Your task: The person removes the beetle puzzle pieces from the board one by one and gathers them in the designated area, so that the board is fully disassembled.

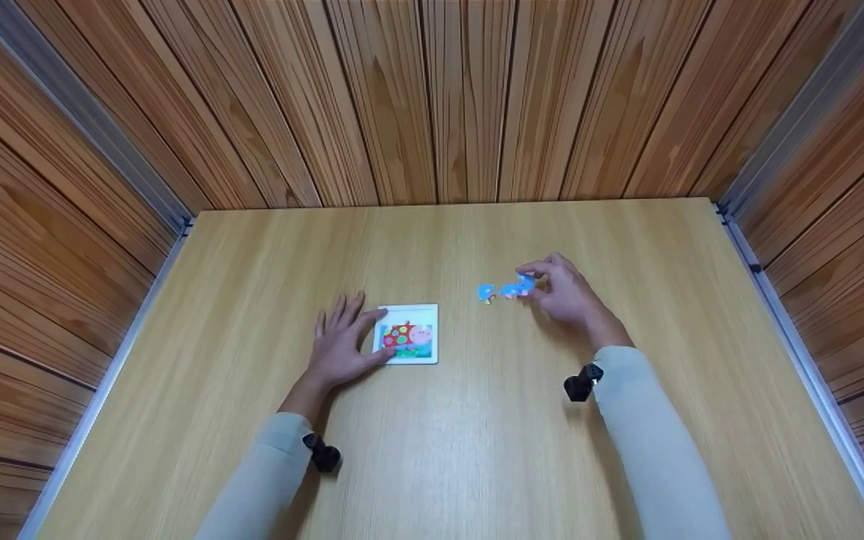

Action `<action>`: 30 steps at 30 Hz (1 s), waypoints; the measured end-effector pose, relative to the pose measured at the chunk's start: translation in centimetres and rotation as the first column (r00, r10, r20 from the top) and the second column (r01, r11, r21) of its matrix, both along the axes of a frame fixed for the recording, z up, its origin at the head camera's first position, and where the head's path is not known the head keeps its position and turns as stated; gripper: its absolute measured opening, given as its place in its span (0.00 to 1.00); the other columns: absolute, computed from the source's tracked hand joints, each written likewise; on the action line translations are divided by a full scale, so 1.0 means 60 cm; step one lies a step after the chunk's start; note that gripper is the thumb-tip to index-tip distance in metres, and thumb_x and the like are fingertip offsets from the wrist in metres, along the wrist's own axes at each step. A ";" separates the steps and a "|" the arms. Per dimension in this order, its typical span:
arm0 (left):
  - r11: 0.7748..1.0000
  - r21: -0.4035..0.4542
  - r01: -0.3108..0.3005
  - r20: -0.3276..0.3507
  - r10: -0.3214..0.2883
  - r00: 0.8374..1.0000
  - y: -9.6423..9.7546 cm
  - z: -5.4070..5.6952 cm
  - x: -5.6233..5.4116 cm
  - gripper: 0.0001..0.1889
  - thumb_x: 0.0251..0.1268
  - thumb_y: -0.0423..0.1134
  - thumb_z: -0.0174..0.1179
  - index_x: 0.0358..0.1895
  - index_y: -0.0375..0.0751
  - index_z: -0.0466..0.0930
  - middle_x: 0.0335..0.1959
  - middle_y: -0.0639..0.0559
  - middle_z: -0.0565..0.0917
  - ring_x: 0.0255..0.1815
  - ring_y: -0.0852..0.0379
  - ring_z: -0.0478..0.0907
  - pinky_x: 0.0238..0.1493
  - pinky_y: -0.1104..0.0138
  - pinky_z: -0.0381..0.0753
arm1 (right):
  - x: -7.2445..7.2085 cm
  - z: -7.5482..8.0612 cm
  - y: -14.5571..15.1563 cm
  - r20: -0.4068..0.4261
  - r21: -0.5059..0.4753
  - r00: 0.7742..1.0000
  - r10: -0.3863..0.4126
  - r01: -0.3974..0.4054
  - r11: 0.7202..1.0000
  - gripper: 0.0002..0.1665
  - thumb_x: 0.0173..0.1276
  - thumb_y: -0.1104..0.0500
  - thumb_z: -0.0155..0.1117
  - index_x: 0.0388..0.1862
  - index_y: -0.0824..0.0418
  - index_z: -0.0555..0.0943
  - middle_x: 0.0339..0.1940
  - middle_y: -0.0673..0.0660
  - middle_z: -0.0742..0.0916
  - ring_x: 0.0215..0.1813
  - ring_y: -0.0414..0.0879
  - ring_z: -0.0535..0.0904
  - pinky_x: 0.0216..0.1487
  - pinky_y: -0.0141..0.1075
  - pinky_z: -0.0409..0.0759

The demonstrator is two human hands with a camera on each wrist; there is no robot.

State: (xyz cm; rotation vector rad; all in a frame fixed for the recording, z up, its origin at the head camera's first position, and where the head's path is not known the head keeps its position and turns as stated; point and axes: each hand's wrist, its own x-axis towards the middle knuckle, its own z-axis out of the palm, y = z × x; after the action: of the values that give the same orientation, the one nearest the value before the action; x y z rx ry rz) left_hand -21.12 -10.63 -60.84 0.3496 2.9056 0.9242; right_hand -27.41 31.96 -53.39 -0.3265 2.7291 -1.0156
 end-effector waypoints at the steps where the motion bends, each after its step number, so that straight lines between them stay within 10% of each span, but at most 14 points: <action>1: 1.000 -0.002 -0.001 0.001 0.001 1.000 0.000 -0.002 -0.001 0.46 0.65 0.75 0.66 0.84 0.62 0.73 0.97 0.43 0.52 0.99 0.32 0.39 0.93 0.27 0.31 | -0.001 -0.001 0.003 0.005 0.000 1.000 -0.001 0.001 1.000 0.29 0.85 0.65 0.64 0.81 0.58 0.80 0.67 0.67 0.78 0.62 0.58 0.72 0.60 0.41 0.74; 20: 1.000 -0.019 -0.002 0.036 0.003 0.999 0.001 0.005 0.002 0.46 0.66 0.75 0.65 0.85 0.62 0.72 0.97 0.44 0.50 0.99 0.33 0.37 0.93 0.28 0.30 | -0.001 -0.034 0.029 -0.004 0.031 1.000 -0.011 0.012 0.999 0.27 0.86 0.68 0.61 0.80 0.65 0.80 0.63 0.69 0.77 0.58 0.58 0.73 0.57 0.42 0.73; 30: 1.000 0.000 -0.004 0.018 0.004 1.000 0.000 0.002 0.000 0.46 0.64 0.75 0.66 0.84 0.61 0.73 0.97 0.43 0.51 0.99 0.32 0.37 0.93 0.28 0.28 | 0.002 -0.046 0.027 -0.010 0.003 0.999 -0.054 0.054 0.999 0.28 0.85 0.68 0.55 0.80 0.69 0.78 0.68 0.72 0.76 0.67 0.66 0.77 0.74 0.62 0.78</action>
State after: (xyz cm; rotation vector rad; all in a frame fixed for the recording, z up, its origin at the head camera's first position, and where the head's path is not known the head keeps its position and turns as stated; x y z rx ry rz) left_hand -21.09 -10.63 -60.72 0.3339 2.8916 0.9224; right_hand -27.26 33.57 -56.13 -0.2595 2.7618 -1.0262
